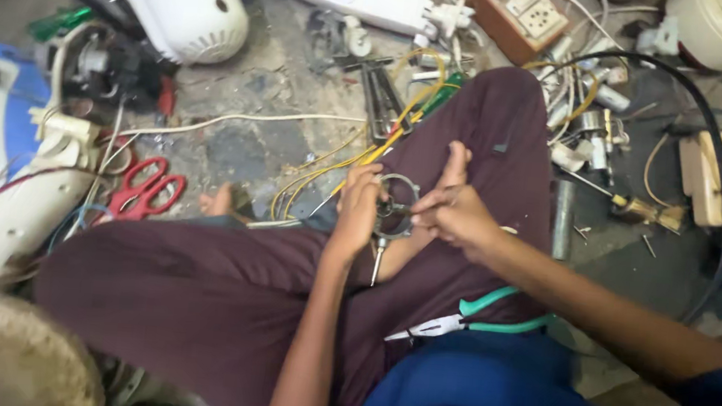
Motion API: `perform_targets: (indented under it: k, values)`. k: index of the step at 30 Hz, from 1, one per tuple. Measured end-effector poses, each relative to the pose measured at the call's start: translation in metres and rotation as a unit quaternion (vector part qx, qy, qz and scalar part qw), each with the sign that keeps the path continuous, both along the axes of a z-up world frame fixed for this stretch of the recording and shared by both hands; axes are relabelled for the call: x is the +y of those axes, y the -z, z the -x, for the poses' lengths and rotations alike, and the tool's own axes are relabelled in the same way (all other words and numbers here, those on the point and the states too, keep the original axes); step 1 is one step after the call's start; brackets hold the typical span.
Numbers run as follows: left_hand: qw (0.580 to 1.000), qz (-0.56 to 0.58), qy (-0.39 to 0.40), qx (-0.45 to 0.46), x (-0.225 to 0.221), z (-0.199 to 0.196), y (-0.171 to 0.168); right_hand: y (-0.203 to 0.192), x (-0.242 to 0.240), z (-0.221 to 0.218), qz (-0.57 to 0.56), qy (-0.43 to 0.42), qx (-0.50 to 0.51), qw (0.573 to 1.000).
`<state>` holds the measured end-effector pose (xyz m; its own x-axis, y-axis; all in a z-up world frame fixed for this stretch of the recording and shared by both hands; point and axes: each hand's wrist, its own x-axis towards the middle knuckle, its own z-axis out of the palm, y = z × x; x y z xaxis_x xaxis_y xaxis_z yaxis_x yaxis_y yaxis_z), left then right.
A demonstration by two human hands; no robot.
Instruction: The person sits on the floor and uses a screwdriver and pliers to adjust and tighten screws on a circular metal electrical component held in their lap. They repeatedly rotate the component and manipulate small parts with the tools.
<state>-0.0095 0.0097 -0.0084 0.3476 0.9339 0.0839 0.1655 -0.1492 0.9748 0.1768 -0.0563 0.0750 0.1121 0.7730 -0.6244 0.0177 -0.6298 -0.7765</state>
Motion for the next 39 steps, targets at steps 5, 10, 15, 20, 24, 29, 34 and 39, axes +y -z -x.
perform_targets:
  k: [5,10,15,20,24,29,34,39]
  values:
    - [1.000,-0.019,-0.017,0.005,-0.011,-0.001,0.014,0.003,-0.018,-0.013,-0.027,-0.065,-0.015,0.997]
    - [1.000,0.020,-0.013,0.006,-0.006,-0.001,0.015,0.019,-0.050,0.001,-0.114,-0.055,-0.029,0.992]
    - [0.999,0.041,-0.018,-0.015,-0.009,-0.001,0.008,0.020,-0.053,0.012,-0.136,-0.026,-0.048,0.989]
    - [0.993,0.114,-0.028,-0.011,-0.010,-0.004,0.003,0.014,-0.053,0.013,-0.121,-0.025,-0.065,0.990]
    - [0.997,0.064,-0.027,-0.016,-0.008,0.000,0.001,0.016,-0.052,0.015,-0.124,-0.015,-0.062,0.990]
    - [0.999,0.040,-0.020,-0.009,-0.008,-0.001,0.001,0.018,-0.052,0.013,-0.120,-0.009,-0.065,0.991]
    - [1.000,0.024,-0.009,-0.010,-0.007,0.000,0.002,0.016,-0.052,0.015,-0.120,-0.006,-0.075,0.990]
    - [0.999,0.046,-0.019,-0.022,-0.008,-0.001,0.001,0.015,-0.052,0.014,-0.124,0.003,-0.074,0.990]
